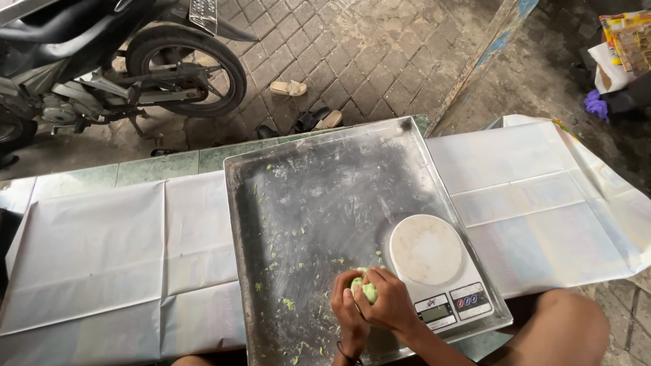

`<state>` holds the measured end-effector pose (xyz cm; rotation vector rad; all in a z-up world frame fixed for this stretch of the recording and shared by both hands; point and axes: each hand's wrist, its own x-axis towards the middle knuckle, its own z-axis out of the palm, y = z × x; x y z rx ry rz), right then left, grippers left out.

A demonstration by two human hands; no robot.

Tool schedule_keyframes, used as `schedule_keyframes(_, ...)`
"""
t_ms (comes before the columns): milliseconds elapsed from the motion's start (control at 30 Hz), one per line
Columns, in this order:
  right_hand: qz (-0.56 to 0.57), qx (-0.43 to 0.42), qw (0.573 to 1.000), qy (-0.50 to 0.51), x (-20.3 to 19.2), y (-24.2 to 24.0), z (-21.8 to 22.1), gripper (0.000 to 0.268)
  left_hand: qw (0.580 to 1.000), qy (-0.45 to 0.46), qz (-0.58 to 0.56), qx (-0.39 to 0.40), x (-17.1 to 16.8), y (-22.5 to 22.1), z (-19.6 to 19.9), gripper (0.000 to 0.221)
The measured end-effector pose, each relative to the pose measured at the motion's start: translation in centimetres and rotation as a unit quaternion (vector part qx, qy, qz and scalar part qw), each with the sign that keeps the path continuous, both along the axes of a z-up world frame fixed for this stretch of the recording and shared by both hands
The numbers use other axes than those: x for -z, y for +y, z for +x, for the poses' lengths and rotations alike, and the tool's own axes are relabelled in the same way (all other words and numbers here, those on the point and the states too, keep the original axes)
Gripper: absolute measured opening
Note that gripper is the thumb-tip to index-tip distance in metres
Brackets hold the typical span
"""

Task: Kneading and shaping a piece of green dough on a metal tray

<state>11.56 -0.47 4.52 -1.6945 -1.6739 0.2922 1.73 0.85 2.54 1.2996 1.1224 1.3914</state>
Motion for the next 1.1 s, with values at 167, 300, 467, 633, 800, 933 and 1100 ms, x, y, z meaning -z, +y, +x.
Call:
schedule_keyframes(167, -0.113, 0.03, 0.993, 0.034, 0.4, 0.9, 0.3, 0.032, 0.998, 0.023, 0.003, 0.066, 1.2, 1.7, -1.0, 0.037)
schedule_keyframes(300, -0.202, 0.028, 0.979, 0.021, 0.1, 2.3, 0.8, 0.04, 0.996, 0.014, -0.003, 0.085, 4.0, 2.8, -1.1, 0.028)
schedule_keyframes(467, -0.285, 0.015, 0.955, 0.083, -0.4, 3.5, 1.0, 0.043, 0.993, -0.005, -0.024, 0.116, 5.2, 4.1, -1.4, 0.035)
schedule_keyframes(633, -0.177, 0.03, 0.98, 0.088, -1.1, 3.2, -0.2, 0.027, 0.988, -0.01, -0.025, 0.151, 5.4, 4.8, -2.2, 0.035)
schedule_keyframes(800, -0.18, -0.005, 0.98, 0.083, -1.6, 4.8, 0.0, 0.047, 0.986, -0.039, -0.004, 0.165, 4.0, 5.2, -2.6, 0.032)
schedule_keyframes(933, -0.208, -0.01, 0.977, 0.038, 0.4, 5.0, 0.7, 0.04, 0.992, 0.032, 0.026, 0.123, 3.6, 4.2, -2.4, 0.039)
schedule_keyframes(1100, -0.261, 0.01, 0.965, 0.032, 0.6, 5.8, 1.0, 0.038, 0.994, 0.05, 0.079, 0.063, 3.3, 4.2, -2.1, 0.046)
